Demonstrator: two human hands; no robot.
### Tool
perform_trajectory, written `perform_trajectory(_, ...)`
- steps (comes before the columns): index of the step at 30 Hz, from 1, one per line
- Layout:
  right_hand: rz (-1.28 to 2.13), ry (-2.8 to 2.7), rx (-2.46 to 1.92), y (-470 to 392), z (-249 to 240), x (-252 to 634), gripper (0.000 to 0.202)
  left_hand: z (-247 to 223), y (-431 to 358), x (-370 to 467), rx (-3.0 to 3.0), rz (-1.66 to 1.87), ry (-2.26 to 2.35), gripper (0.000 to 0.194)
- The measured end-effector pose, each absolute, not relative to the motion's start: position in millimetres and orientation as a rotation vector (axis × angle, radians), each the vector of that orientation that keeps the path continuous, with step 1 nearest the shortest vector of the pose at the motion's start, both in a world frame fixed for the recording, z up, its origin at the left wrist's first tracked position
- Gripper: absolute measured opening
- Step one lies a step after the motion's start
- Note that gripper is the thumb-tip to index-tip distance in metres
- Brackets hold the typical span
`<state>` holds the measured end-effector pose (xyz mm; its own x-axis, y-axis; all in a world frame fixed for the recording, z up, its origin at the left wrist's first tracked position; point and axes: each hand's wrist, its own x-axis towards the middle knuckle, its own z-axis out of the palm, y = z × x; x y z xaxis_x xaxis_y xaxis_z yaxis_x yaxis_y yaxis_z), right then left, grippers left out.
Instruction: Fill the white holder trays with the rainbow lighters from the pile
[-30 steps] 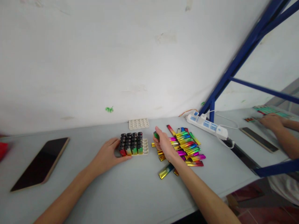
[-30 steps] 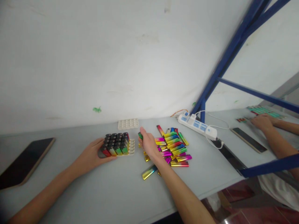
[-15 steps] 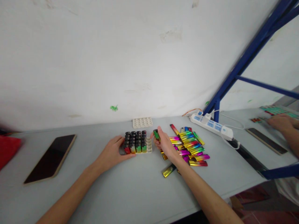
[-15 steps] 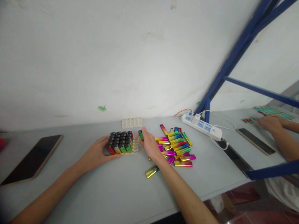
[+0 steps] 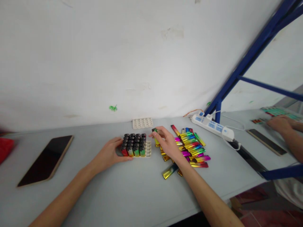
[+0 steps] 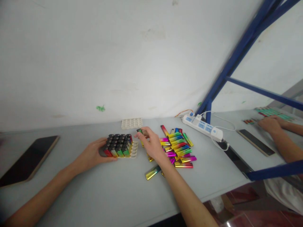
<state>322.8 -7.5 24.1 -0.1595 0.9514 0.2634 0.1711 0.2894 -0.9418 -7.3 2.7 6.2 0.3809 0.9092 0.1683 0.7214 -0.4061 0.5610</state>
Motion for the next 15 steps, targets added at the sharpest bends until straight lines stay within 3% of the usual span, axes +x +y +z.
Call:
perform_trajectory(9,0.914,-1.774,-1.174,-12.4,28.6,317.1,0.014,8.2,3.7,-11.1,2.256,0.644,1.355,0.062)
perform_trajectory(15,0.853,-1.935,-1.176,-14.8,31.9,323.3,0.010,9.4,0.6,-8.0,2.258,0.640,1.370,0.064)
